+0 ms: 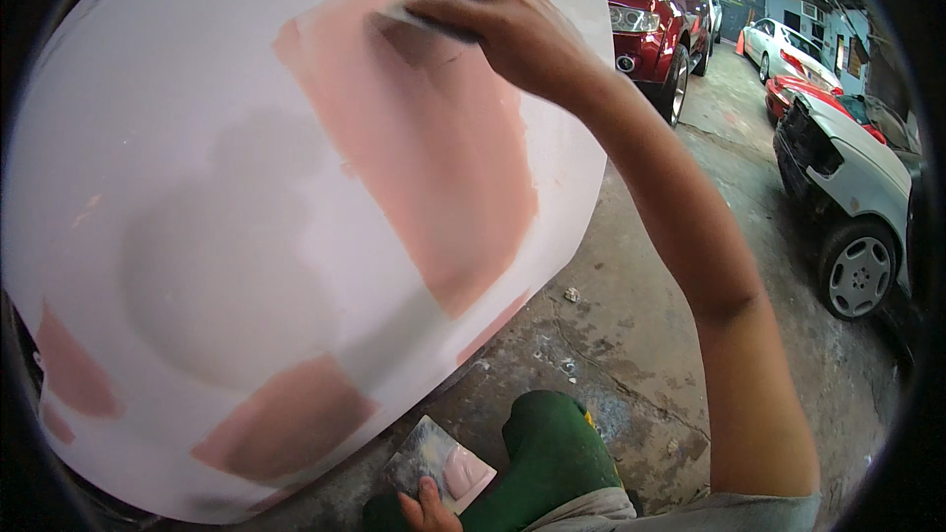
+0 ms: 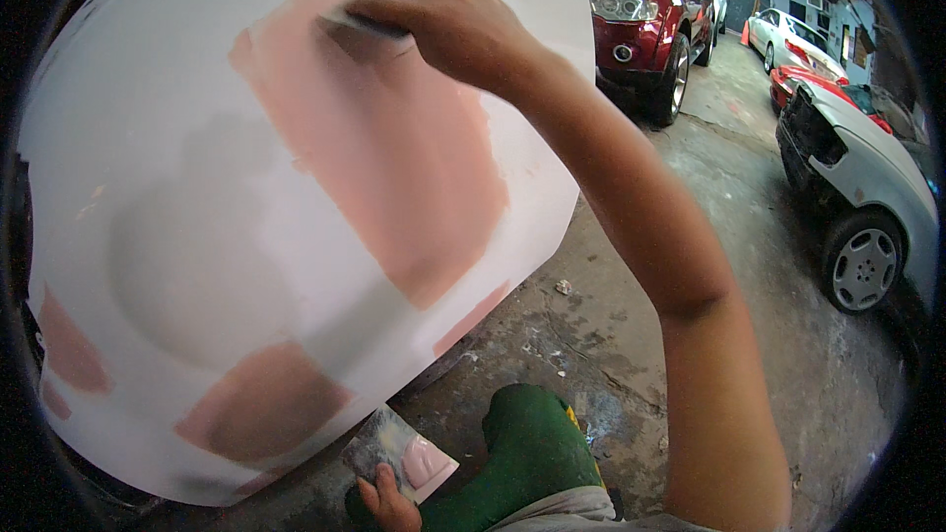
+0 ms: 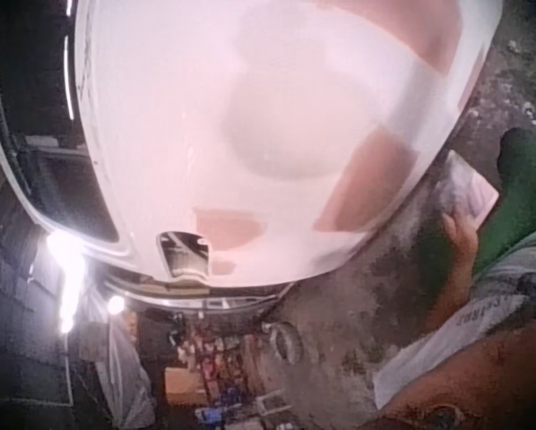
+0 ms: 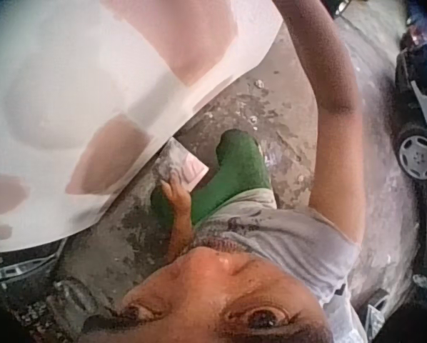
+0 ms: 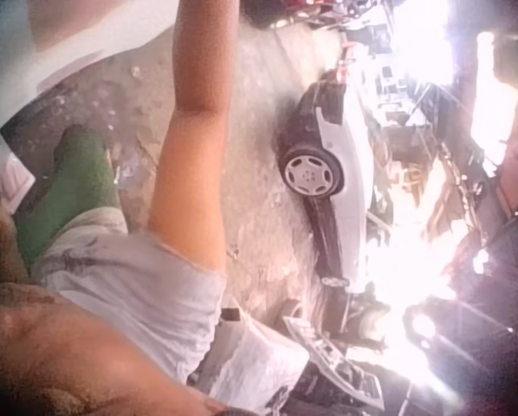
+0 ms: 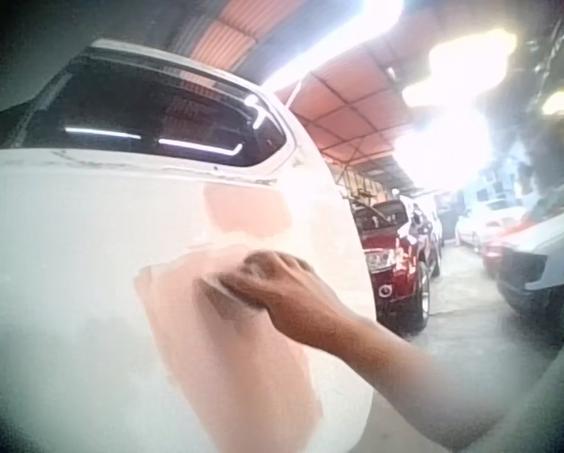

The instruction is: The person retrieves a sanding block and a putty knife from a workbench, then mixes a pink filler substance on a metal sheet. They apply the filler to a white car door and sand the surface with the sanding block to smooth the repair.

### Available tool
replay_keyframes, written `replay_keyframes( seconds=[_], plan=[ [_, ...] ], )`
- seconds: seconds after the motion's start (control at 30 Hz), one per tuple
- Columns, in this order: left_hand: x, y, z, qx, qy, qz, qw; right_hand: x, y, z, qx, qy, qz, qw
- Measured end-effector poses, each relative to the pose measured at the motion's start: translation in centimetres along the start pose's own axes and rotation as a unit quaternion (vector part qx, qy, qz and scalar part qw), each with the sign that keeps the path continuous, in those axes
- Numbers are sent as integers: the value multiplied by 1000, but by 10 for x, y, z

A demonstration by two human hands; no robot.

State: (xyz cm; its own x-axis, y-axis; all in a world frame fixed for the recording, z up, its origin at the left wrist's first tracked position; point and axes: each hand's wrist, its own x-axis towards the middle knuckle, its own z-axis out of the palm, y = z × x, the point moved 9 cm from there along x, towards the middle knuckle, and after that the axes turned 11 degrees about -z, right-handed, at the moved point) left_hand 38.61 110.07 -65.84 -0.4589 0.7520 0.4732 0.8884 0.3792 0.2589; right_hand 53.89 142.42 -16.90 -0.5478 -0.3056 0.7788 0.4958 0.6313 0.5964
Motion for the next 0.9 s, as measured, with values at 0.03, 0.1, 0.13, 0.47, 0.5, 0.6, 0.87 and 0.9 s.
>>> replay_keyframes(
  seconds=[0.03,0.1,0.13,0.47,0.5,0.6,0.87,0.9],
  plan=[
    [4,4,-4,-17,-1,1,1000,7,6,4,27,-35,9,999],
    [-8,20,19,309,-19,142,940,31,6,3,87,-100,25,991],
    [-16,21,35,460,-28,207,863,35,3,4,105,-105,21,989],
    [26,0,-17,-406,-75,-316,854,-31,-24,23,29,-38,-9,999],
    [30,3,-21,-411,-79,-332,845,-41,-34,23,32,-47,-5,998],
    [36,3,-22,-469,-74,-412,778,-80,-55,26,56,-67,18,996],
    [65,14,-42,-506,-2,-499,704,-187,-117,43,99,-91,97,986],
    [70,18,-48,-506,7,-522,687,-200,-125,47,106,-92,106,984]
  ],
)
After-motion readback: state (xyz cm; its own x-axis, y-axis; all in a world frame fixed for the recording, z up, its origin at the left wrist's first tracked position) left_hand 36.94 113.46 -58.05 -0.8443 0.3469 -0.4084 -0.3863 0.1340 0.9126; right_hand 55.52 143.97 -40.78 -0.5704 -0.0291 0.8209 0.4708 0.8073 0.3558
